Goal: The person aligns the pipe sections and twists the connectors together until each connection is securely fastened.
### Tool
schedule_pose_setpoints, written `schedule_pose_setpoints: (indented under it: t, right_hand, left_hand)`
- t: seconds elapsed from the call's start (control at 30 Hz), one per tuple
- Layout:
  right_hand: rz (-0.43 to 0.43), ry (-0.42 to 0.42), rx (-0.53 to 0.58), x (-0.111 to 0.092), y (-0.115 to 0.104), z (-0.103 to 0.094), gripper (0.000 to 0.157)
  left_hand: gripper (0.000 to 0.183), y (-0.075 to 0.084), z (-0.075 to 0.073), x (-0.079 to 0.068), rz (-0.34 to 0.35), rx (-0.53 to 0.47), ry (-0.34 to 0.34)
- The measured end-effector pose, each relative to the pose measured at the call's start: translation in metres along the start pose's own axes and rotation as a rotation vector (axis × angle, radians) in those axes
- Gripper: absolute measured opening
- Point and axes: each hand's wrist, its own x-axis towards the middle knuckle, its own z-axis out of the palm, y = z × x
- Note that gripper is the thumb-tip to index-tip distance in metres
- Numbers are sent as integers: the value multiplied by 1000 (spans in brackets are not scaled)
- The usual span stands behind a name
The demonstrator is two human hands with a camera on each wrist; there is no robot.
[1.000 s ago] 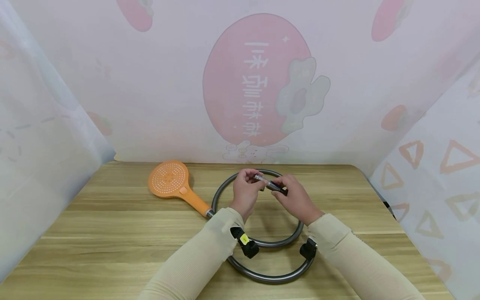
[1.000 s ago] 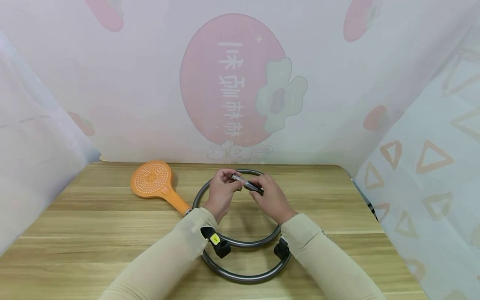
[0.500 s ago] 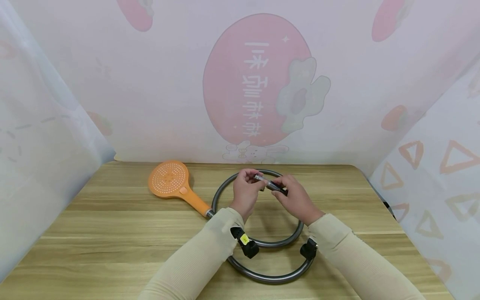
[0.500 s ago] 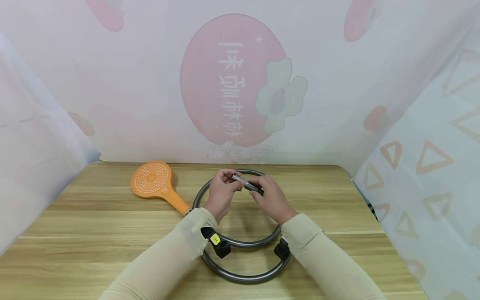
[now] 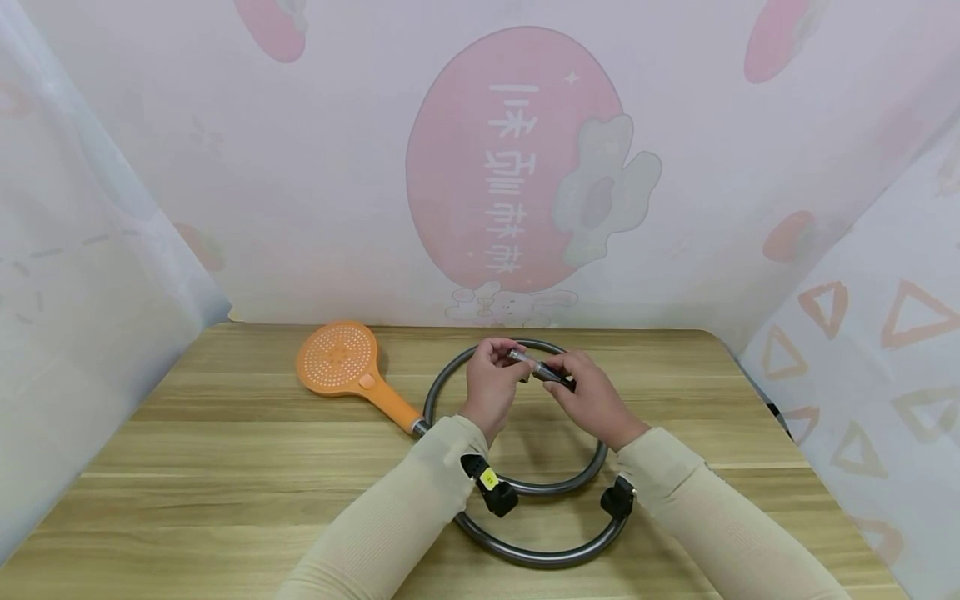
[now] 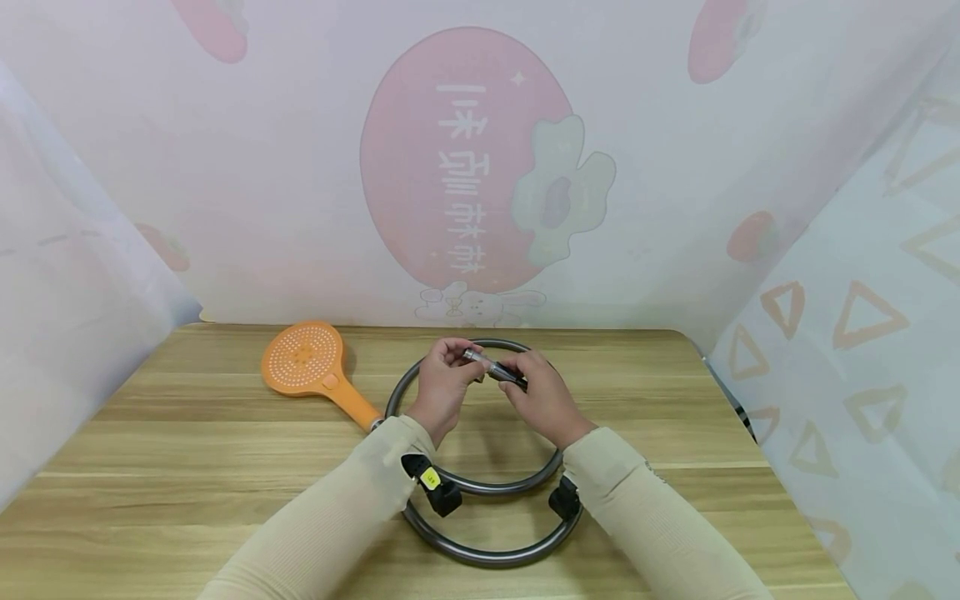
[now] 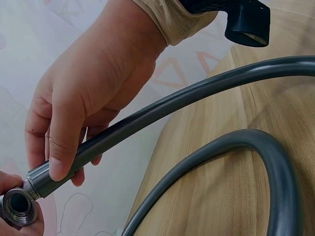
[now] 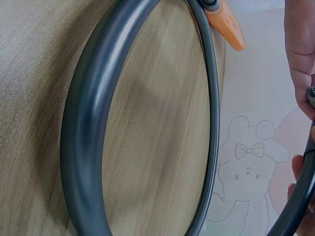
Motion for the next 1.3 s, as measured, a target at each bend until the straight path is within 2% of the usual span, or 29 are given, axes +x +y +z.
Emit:
schedule_pose_setpoints:
  t: [0.73, 0.97, 1.3]
  right_hand:
    - [-7, -50, 25, 0, 1, -2, 28]
    - [9, -68, 19, 0, 1, -3, 28]
    - [13, -83, 25, 0, 1, -3, 29]
  left_hand:
    - [39, -1, -1, -1, -11, -6, -14]
    - [35, -1, -1, -1, 1, -2, -5]
    - [33, 0, -1, -2, -19, 5, 3]
